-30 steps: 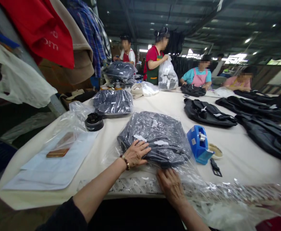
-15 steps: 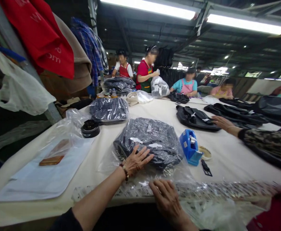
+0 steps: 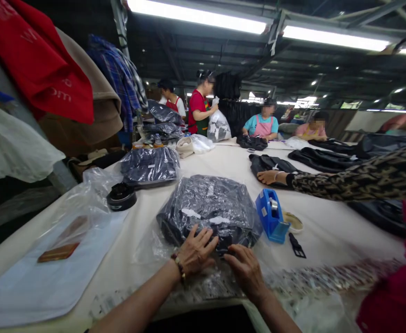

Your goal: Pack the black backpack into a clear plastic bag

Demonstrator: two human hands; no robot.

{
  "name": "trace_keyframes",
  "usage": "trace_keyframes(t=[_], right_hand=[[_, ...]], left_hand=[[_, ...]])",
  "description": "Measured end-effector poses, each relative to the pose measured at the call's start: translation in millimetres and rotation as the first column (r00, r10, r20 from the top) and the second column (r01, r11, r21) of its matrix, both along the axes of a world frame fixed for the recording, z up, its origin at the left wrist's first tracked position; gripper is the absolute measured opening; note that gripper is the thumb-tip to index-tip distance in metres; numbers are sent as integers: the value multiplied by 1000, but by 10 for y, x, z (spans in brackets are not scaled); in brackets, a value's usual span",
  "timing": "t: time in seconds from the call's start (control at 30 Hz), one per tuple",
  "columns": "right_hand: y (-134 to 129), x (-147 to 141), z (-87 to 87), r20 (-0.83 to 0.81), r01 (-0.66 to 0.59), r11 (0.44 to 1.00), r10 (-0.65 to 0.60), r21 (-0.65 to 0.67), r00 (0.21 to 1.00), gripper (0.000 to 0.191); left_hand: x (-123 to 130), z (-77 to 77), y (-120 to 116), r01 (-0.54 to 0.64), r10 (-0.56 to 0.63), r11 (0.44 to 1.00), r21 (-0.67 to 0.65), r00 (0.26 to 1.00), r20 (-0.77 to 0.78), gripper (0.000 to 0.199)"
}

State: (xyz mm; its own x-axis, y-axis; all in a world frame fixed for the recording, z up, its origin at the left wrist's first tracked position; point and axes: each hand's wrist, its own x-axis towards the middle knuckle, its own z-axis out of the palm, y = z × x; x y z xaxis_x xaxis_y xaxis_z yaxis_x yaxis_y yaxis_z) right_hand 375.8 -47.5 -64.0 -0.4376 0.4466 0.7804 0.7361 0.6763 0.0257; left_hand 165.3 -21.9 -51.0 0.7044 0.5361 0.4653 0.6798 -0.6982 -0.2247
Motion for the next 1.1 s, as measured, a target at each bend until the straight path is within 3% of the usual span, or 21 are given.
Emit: trace_keyframes(t=[0.17,0.37,0.57,0.73,0.9,1.1], right_hand=[[50,-2,-129,-81,14,999,-11,32,997,21],[35,14,-305,-128,61,995,-72,-83,989,18],[32,-39,-200,-153,66,992,-82,-107,985,14],[-121,6,-94,-220,54,986,-88,-155,971,20],[-455,259,-172,-108,71,961,-103,-267,989,29],[-471,337,-301,-13,202,960,-208,-196,978,40]], left_hand=[[281,-59,98,80,-97,990,119,985,142,35],[341,-102,161,103,-108,994,34,981,163,36],[351,-70,146,104,-87,989,-109,984,154,41],[365,-36,121,103,-89,989,-109,988,130,45],[355,19,125,96,-77,984,-151,989,127,48],[377,27,127,116,-101,990,-84,982,157,43]])
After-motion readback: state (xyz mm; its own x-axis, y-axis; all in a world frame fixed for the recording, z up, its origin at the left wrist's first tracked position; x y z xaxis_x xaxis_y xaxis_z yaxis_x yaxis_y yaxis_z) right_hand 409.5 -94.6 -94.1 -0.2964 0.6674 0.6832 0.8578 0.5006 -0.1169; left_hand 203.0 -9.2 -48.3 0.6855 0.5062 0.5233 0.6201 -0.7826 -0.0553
